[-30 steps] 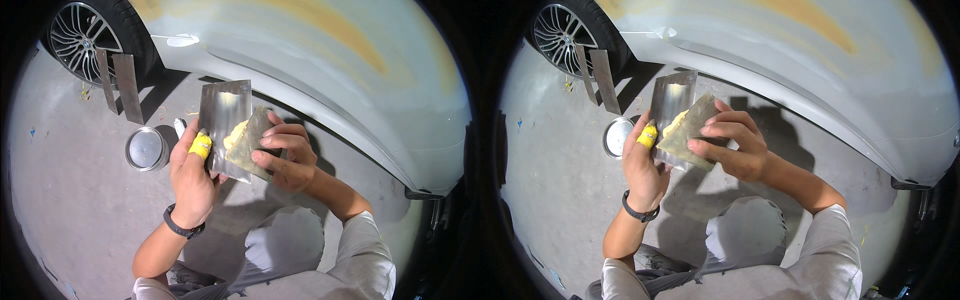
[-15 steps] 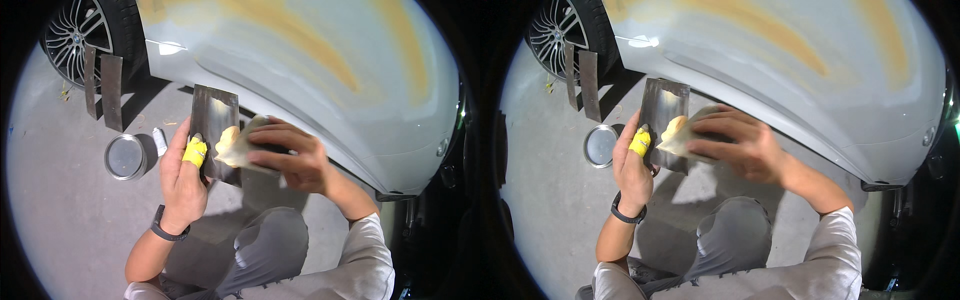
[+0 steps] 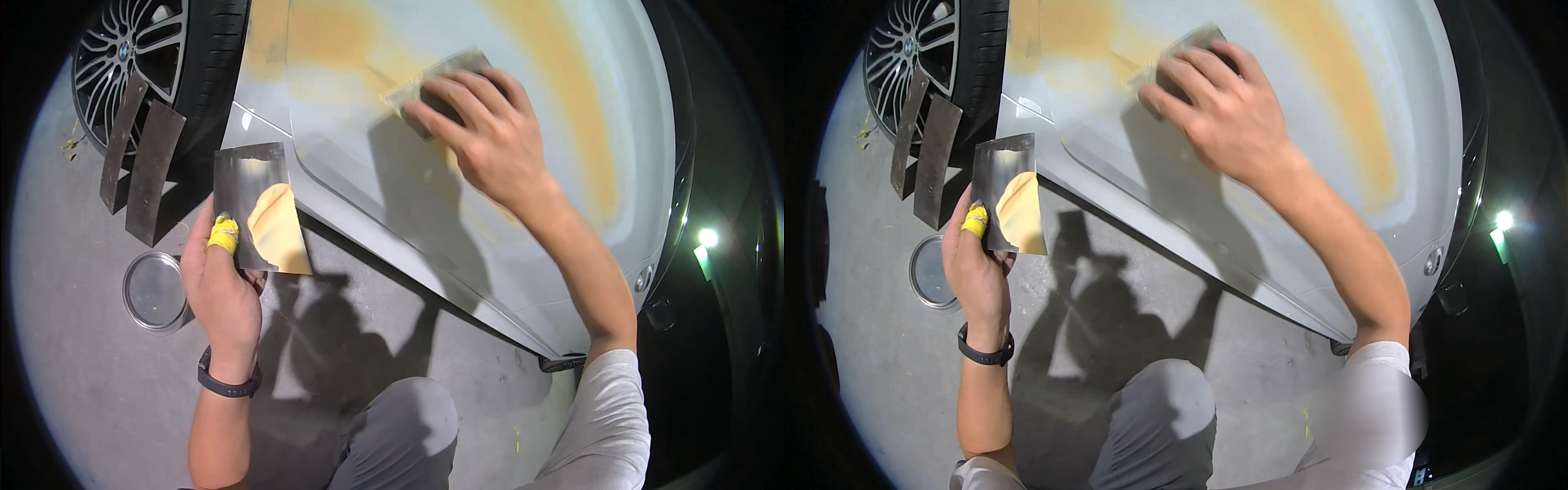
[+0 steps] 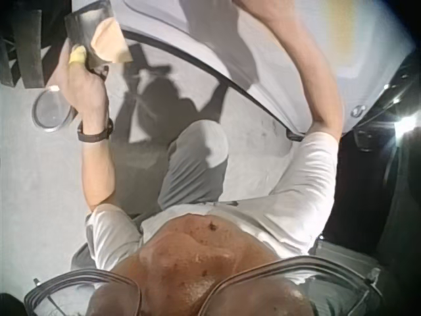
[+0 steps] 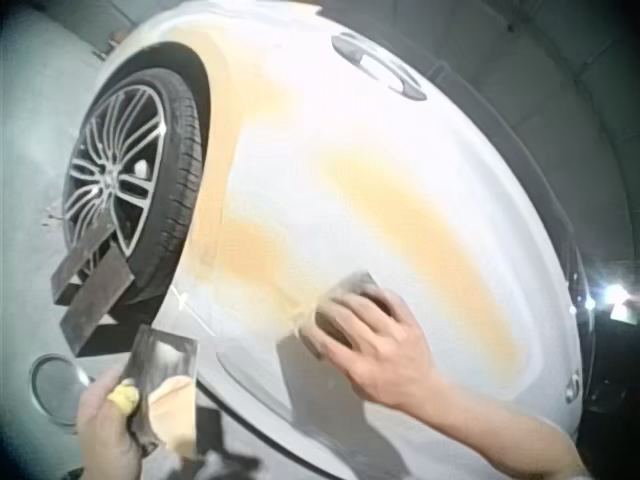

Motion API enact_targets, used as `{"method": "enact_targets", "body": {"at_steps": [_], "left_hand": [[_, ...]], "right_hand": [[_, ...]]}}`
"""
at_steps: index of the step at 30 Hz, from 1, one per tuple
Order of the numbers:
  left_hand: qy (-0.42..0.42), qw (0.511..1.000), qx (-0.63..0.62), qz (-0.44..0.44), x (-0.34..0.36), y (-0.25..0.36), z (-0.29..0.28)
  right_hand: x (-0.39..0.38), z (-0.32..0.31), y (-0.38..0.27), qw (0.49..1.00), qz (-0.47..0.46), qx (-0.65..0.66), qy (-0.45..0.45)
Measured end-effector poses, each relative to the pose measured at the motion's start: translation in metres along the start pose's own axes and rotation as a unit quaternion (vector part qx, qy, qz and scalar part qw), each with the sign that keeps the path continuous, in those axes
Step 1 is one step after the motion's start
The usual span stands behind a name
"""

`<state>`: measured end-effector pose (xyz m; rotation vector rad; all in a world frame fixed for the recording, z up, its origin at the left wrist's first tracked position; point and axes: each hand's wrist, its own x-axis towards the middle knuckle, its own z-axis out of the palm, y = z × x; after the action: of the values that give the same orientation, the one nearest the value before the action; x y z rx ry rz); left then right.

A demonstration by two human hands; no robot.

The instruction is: The person mixes body filler with a hardener on a metal palette, then uses a spreader to apply the filler to a damaged area on the front bumper of a white car. The person smooths the filler across the surface and cleans the spreader between applications.

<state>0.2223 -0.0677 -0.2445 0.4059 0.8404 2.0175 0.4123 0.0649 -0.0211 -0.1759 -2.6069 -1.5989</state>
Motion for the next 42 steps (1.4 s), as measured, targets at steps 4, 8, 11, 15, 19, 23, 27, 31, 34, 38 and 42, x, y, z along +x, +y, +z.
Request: {"method": "enact_targets", "body": {"at_steps": [4, 8, 11, 15, 19, 23, 27, 31, 34, 38, 42], "left_hand": [[0.006, 1.000, -0.010, -0.011, -0.003, -0.003, 0.002], [-0.012, 1.000, 0.002, -0.014, 0.000, 0.001, -0.003], [-0.023, 1.000, -0.014, -0.004, 0.002, 0.001, -0.004], [-0.049, 0.999, 0.009, -0.011, 0.000, -0.006, 0.001], [-0.073, 0.997, 0.018, 0.011, -0.002, -0.014, 0.004], [-0.015, 1.000, -0.006, -0.026, 0.000, -0.019, 0.004], [0.016, 0.999, 0.038, -0.026, 0.005, -0.027, 0.002], [0.023, 0.999, 0.021, -0.035, 0.007, -0.038, 0.001], [0.015, 0.999, 0.045, -0.020, 0.008, -0.045, -0.001], [-0.029, 0.999, 0.035, -0.019, 0.011, -0.051, -0.008], [-0.050, 0.996, 0.062, -0.035, 0.013, -0.057, -0.014]], "right_hand": [[0.026, 0.021, 0.014, 0.998, -0.052, -0.039, -0.011], [0.017, 0.011, 0.006, 0.996, -0.046, -0.051, -0.052], [0.016, 0.003, 0.004, 0.996, -0.067, -0.052, 0.013], [0.039, 0.012, 0.012, 0.997, -0.063, -0.049, -0.015], [0.051, 0.022, 0.012, 0.991, -0.087, -0.099, -0.036], [0.026, 0.016, 0.008, 0.991, -0.059, -0.090, -0.073], [-0.017, 0.011, 0.003, 0.994, -0.039, -0.069, -0.072], [-0.069, 0.006, -0.005, 0.995, -0.016, -0.059, -0.083], [-0.107, 0.002, -0.009, 0.993, 0.005, -0.063, -0.104], [-0.154, -0.001, -0.015, 0.990, 0.026, -0.073, -0.119], [-0.197, -0.004, -0.020, 0.987, 0.039, -0.075, -0.138]]}}
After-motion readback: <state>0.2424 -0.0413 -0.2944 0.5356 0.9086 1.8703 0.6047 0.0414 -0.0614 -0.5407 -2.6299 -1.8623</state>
